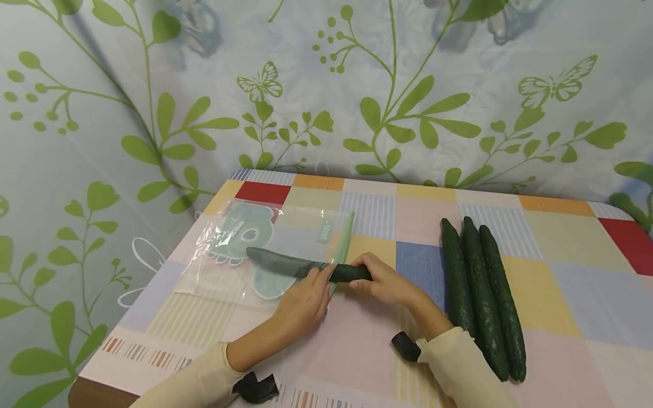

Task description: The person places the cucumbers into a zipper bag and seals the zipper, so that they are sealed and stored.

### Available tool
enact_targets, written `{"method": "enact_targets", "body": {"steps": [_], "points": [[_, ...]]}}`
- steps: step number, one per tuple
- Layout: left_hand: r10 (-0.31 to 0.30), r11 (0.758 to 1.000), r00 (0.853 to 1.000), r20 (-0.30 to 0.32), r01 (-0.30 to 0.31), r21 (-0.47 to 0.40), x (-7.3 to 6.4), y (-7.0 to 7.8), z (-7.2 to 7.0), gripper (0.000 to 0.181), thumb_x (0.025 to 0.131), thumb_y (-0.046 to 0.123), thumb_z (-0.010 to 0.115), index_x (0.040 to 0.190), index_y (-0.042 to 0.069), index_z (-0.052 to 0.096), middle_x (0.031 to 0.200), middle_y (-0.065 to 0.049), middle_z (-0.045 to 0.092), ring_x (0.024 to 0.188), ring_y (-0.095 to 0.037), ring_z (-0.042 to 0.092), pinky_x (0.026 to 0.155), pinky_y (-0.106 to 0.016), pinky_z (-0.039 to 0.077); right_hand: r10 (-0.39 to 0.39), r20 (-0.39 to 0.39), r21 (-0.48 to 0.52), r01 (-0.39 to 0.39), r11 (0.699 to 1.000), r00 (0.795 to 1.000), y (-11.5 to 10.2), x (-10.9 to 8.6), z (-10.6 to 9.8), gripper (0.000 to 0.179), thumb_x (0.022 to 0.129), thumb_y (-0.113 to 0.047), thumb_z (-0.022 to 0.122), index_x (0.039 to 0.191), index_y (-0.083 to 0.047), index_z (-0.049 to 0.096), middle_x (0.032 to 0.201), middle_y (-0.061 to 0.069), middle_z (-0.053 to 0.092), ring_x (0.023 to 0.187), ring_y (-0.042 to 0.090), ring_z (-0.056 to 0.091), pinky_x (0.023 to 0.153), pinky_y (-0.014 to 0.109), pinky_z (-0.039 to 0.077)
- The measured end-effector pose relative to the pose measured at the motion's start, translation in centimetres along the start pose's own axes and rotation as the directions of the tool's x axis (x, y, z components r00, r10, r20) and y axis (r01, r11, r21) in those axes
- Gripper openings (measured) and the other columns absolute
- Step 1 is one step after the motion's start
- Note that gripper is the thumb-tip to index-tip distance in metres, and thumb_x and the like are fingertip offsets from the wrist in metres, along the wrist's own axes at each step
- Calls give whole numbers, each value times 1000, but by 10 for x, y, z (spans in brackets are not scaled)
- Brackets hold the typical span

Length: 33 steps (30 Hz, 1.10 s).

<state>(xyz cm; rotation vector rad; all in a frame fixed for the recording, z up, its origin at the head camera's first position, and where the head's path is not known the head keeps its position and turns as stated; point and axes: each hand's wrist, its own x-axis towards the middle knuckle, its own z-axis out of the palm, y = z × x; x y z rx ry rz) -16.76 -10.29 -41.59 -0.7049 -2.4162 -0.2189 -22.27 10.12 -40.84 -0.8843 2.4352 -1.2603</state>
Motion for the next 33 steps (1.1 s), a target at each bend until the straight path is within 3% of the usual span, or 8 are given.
{"method": "enact_targets", "body": {"steps": [10,16,23,33], "points": [[4,993,999,41,1,-122,4,0,-6,41,84,13,58,123,5,51,84,-5,54,61,-14,58,46,-24,44,8,-36,91,-4,996,999,0,0,1,30,88,-13,57,111,4,46,105,16,54,87,10,50,77,22,43],[46,977,996,72,-30,-211,4,2,-8,38,86,11,55,124,5,51,81,-3,50,56,-11,47,44,-21,39,-31,-58,127,38,991,998,-4,3,8,28,88,-10,56,109,4,45,102,16,51,83,7,48,72,21,42],[79,964,994,74,-58,-259,4,2,-9,36,89,10,49,124,3,50,81,-2,49,57,-10,44,46,-19,37,-32,-118,106,45,993,992,-8,8,16,20,87,-5,57,102,3,48,100,14,47,85,10,43,73,21,40],[76,962,992,98,-47,-268,4,2,-9,37,88,9,49,124,2,50,81,-2,48,54,-9,43,47,-19,37,-57,-71,83,63,995,996,-3,10,21,16,87,-7,57,98,2,50,98,12,46,81,10,40,69,21,37]]}}
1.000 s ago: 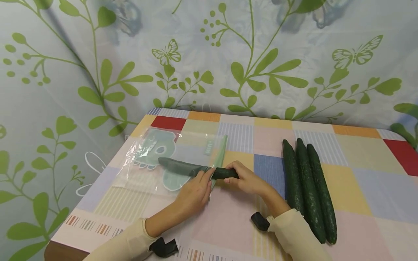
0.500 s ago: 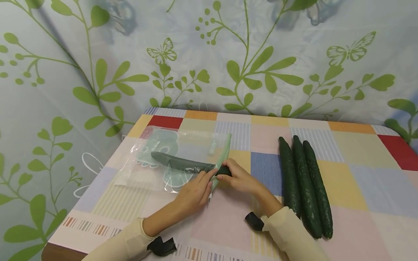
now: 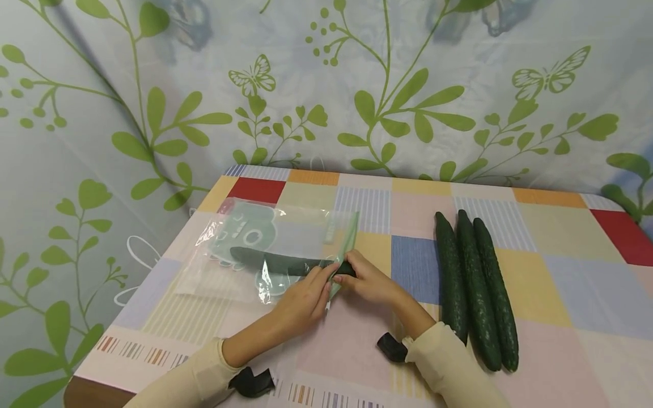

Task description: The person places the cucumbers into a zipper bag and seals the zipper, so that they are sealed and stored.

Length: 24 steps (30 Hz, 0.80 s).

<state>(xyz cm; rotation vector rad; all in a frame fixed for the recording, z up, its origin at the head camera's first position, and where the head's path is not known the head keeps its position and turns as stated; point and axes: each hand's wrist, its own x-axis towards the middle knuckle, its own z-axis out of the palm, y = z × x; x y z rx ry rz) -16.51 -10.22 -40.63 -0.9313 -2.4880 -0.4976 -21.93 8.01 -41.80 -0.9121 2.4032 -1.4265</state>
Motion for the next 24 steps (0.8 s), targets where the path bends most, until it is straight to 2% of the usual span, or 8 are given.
{"method": "enact_targets", "body": {"steps": [5,8,12,14,19,24], "points": [[-17,1000,1000,-2,17,-3,1,1,-1,36,89,9,48,124,2,51,80,-2,49,52,-8,42,46,-18,36,-27,-30,41,28,999,999,1,0,1,14,87,-6,56,96,1,50,93,10,46,79,7,40,67,20,37],[-19,1000,1000,0,19,-3,1,1,-2,36,88,9,49,124,3,51,81,-2,49,51,-9,42,45,-18,35,-33,-39,99,36,994,999,0,0,3,13,87,-4,55,95,3,48,93,10,45,80,5,41,68,20,37],[-21,999,1000,21,22,-27,2,1,-2,36,89,9,48,125,2,50,83,-3,49,52,-9,43,46,-19,36,9,-47,159,-2,987,999,0,1,7,15,87,-3,54,98,6,48,98,13,48,86,4,45,74,19,40],[-31,999,999,43,32,-40,2,1,-2,37,90,10,47,125,2,49,84,-3,49,54,-10,44,48,-20,38,60,-55,159,-50,986,997,1,2,8,17,87,-6,55,100,4,49,100,13,51,87,4,47,76,19,41],[-70,996,991,111,75,-45,0,1,0,38,90,12,48,126,2,48,85,-3,51,56,-10,46,49,-20,39,150,-64,87,-145,986,987,6,3,8,21,85,-13,61,99,0,54,99,12,54,84,12,47,71,22,42],[-97,994,983,155,102,-27,-1,2,2,37,90,14,50,124,2,51,85,-4,55,57,-11,50,48,-21,42,166,-29,-35,-167,985,986,10,1,2,25,80,-15,68,99,-2,59,99,11,56,85,16,49,73,26,42]]}}
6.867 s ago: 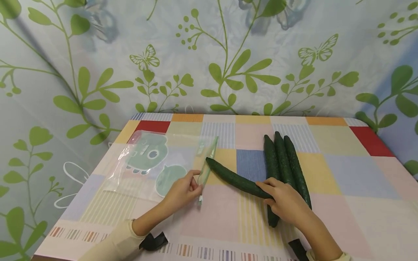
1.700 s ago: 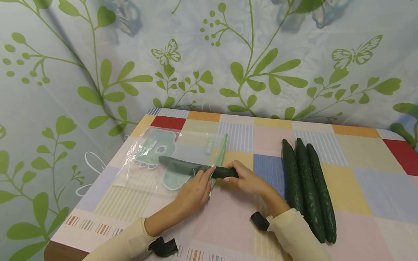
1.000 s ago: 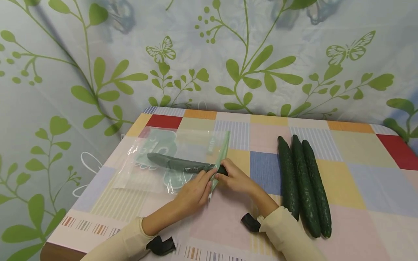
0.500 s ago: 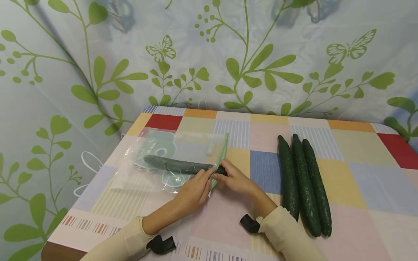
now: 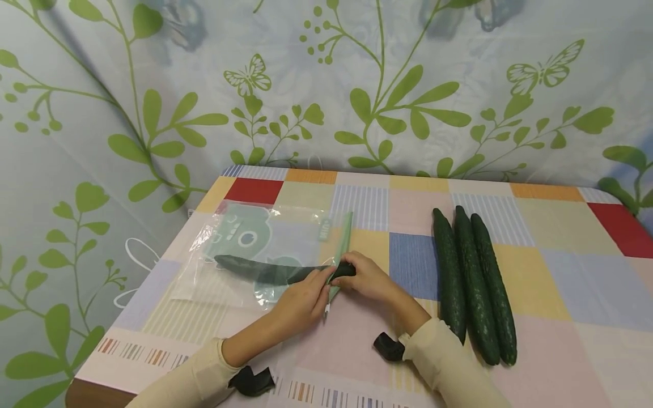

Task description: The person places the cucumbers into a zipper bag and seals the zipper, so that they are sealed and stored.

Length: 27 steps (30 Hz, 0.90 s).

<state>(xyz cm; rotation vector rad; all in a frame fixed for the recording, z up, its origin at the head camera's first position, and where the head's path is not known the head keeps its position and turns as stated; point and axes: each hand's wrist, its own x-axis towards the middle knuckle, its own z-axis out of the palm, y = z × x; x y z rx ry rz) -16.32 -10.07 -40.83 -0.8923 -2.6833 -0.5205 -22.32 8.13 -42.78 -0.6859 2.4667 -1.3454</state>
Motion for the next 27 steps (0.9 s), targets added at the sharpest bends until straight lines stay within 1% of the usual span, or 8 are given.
{"method": "enact_targets", "body": {"steps": [3,5,12,15,18,22,24,27], "points": [[-25,1000,999,37,25,7,-1,0,1,36,91,16,49,125,3,51,87,-4,55,58,-12,51,49,-22,42,-23,50,-42,25,999,998,3,0,-5,26,82,-9,64,105,1,60,102,11,59,91,16,51,79,27,42],[-38,999,998,59,38,2,-1,0,1,37,91,16,48,126,3,49,87,-4,55,59,-12,51,50,-22,42,-33,80,-39,36,999,996,3,0,-8,27,83,-5,60,109,4,59,101,12,60,91,17,51,80,28,43],[-70,997,992,107,72,-10,0,0,0,39,92,17,47,128,4,48,89,-4,54,61,-13,51,52,-24,43,-10,90,5,9,1000,996,2,0,-9,26,88,-14,57,110,0,60,94,9,65,82,8,53,74,21,45],[-76,997,991,107,77,-11,-1,1,0,38,92,17,46,128,5,48,90,-4,55,64,-14,54,54,-26,44,22,68,5,-22,1000,997,1,0,-8,28,88,-20,57,110,-3,61,95,7,66,82,7,55,73,21,46],[-64,998,995,83,64,-4,-1,1,1,36,91,16,47,126,5,50,89,-4,56,64,-15,55,53,-25,43,59,26,-19,-59,998,998,1,1,-5,26,87,-23,58,107,-6,63,92,5,67,80,9,56,72,22,47],[-52,999,997,58,51,11,-1,2,0,36,90,16,48,125,5,51,89,-4,56,62,-15,54,51,-24,41,92,-40,-31,-93,995,995,0,6,1,16,88,-15,58,98,-4,65,79,5,67,67,9,59,61,22,49],[-51,999,997,52,50,11,-1,2,0,36,90,16,48,125,5,50,90,-4,57,62,-16,55,51,-25,41,98,-89,-63,-104,993,991,-2,9,4,12,86,-11,60,92,-3,66,72,5,67,60,8,58,54,22,48],[-51,999,997,49,51,14,-2,2,0,37,90,16,49,126,6,49,91,-4,56,61,-16,55,51,-25,42,88,-155,-164,-113,980,984,-7,14,8,9,81,-12,65,79,-4,67,65,4,64,54,7,53,50,21,43]]}}
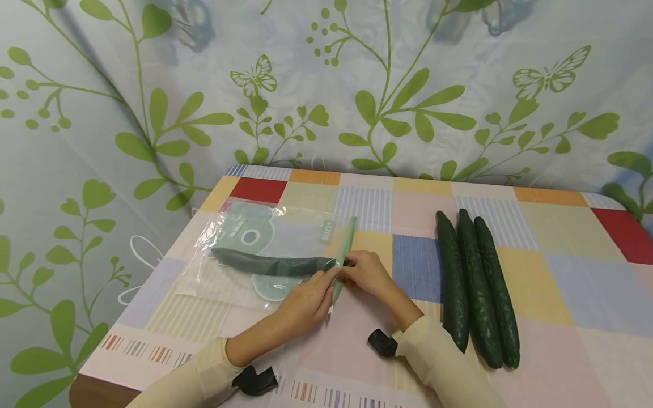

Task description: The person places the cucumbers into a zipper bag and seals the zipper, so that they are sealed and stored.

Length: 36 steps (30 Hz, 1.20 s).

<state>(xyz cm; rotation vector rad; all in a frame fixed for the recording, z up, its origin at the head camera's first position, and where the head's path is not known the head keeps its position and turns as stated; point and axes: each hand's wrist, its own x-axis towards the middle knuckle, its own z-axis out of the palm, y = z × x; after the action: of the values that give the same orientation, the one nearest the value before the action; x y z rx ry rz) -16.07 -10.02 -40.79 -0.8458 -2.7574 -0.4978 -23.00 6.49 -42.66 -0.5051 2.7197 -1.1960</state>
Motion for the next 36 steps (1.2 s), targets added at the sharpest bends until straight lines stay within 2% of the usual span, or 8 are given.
{"method": "enact_targets", "body": {"steps": [4,7,10,13,18,25,30,36], "points": [[20,1000,999,-25,-19,12,-1,-1,0,38,90,17,50,126,4,49,90,-5,55,61,-16,56,52,-26,43,21,-30,-145,-26,989,999,-10,1,6,16,76,-18,69,65,-8,64,56,-3,54,52,8,42,49,22,35],[53,998,996,-72,-52,21,-1,-1,0,38,90,16,50,125,1,50,88,-6,54,62,-17,56,53,-27,44,69,-35,-173,-74,982,997,-15,0,8,16,73,-17,69,60,-11,63,52,-6,48,51,10,39,48,22,32],[76,997,992,-105,-73,33,0,-1,0,36,90,15,49,122,-1,50,85,-6,53,60,-16,54,51,-26,42,70,-43,-174,-76,982,997,-16,-1,7,17,74,-17,68,60,-10,61,54,-4,51,52,10,42,49,23,33],[62,998,994,-86,-61,16,0,-1,1,36,91,15,47,123,-2,49,85,-5,52,59,-15,52,49,-25,40,38,-29,-173,-43,984,999,-12,-2,5,14,76,-17,69,65,-9,64,61,-2,58,56,9,46,52,23,37],[11,1000,1000,-29,-11,-1,-3,1,1,39,91,17,49,126,1,49,87,-5,55,61,-15,54,51,-25,42,-40,60,-100,46,994,997,-7,-5,0,11,79,-17,68,80,-5,69,72,3,65,64,9,52,58,24,42],[-11,1000,999,-33,11,0,-8,0,0,37,90,17,52,123,2,52,88,-4,58,63,-14,55,53,-24,44,-78,152,-42,86,995,985,-5,-8,-7,11,85,-9,60,88,-4,69,83,5,67,69,9,51,63,23,42],[-9,999,997,-80,5,-49,-8,0,-1,33,89,17,54,119,1,55,85,-4,60,65,-11,55,55,-22,45,-72,135,-48,79,996,988,-7,-7,-5,11,82,-11,64,88,-4,69,83,6,68,72,10,53,66,25,44],[67,997,980,-189,-72,-20,-8,-2,2,29,85,13,57,110,-2,60,78,-4,59,61,-13,55,52,-22,44,-35,80,-98,42,994,996,-9,-7,2,14,79,-16,67,85,-3,68,77,4,67,68,10,52,62,25,43]]}}
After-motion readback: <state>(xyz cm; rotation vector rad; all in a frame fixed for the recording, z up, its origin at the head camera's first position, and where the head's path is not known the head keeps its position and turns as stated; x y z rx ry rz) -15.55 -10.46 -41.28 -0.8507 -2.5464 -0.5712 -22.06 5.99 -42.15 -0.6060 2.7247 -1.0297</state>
